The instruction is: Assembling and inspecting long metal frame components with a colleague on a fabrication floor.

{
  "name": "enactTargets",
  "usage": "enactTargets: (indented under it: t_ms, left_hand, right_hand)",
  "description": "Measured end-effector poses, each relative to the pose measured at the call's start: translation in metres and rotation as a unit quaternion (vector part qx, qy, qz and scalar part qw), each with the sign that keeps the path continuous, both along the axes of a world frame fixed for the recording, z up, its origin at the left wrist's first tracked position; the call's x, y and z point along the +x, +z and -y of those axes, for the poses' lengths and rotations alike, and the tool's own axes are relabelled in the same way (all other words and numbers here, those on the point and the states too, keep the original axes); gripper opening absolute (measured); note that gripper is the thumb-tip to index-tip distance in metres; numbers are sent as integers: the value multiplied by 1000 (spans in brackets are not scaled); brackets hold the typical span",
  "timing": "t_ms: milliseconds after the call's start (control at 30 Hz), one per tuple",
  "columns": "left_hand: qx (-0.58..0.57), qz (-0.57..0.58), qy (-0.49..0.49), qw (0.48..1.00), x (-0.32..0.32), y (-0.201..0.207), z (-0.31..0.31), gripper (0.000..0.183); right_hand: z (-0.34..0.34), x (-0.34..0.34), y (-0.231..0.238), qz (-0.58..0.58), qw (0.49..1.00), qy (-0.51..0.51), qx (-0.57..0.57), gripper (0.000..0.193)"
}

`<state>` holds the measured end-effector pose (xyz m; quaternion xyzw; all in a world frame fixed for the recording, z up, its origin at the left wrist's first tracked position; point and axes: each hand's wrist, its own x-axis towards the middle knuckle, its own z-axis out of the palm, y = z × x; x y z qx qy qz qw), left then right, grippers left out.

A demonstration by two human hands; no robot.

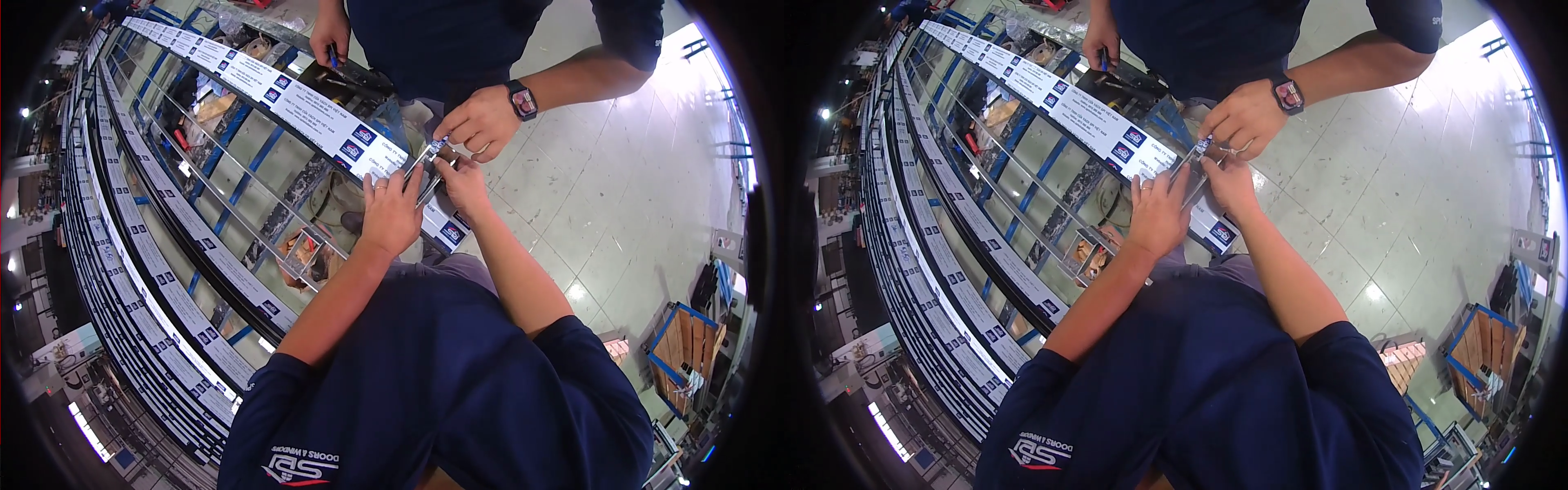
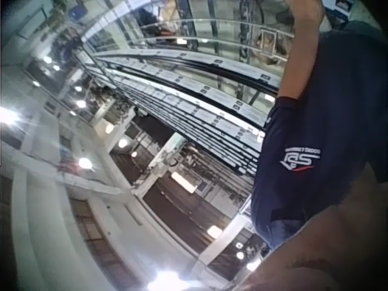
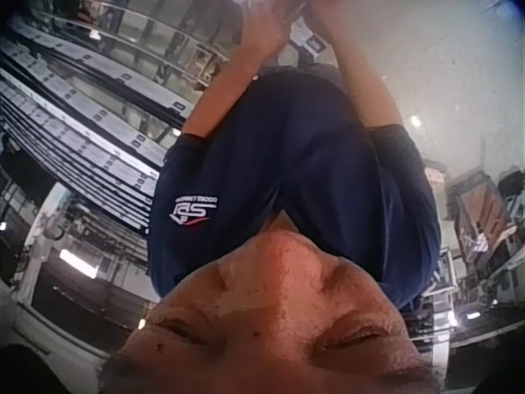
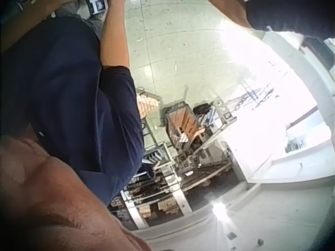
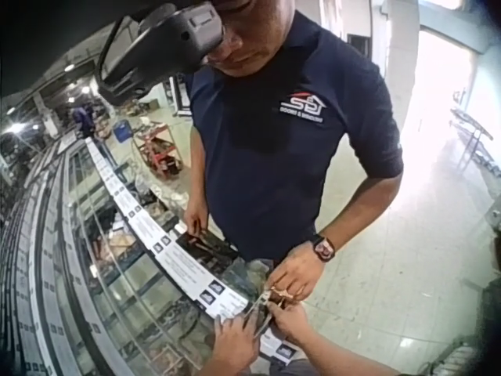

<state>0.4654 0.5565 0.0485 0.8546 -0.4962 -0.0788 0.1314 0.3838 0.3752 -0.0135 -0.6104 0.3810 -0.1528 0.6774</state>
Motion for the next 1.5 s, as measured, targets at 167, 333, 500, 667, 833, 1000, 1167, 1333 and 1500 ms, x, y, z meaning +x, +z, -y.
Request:
enactTargets:
  t_ms: [167,333,500,667,833,1000,1167,1333,1500]
  left_hand:
    - [2,4,2,1000,-1,0,1,86]
    - [0,-2,-1,1000,0,-2,1,85]
    - [-1,0,2,1000,0,-3,0,84]
    - [0,5,1,1000,-1,-3,1,84]
    - [1,-15,6,1000,-2,0,2,88]
    - [2,15,3,1000,-3,-3,3,89]
    - [3,17,-1,1000,-5,-4,6,90]
    - [17,27,-4,999,-5,-6,7,90]
    - [20,17,-17,1000,-4,-6,3,91]
  right_hand:
    - [6,-2,-12,38,999,16,5,34]
    - [6,-2,-14,49,998,7,25,36]
    - [7,-1,-2,-1,996,-10,84,36]
    - [10,-2,-1,-17,996,-10,87,34]
    - [11,-1,2,10,996,-7,85,24]
    - [11,1,-6,9,998,-6,70,24]
    - [21,-1,-26,-41,998,6,55,33]
    - [23,-13,-13,48,986,33,157,70]
    - [30,-74,32,-109,945,292,-101,100]
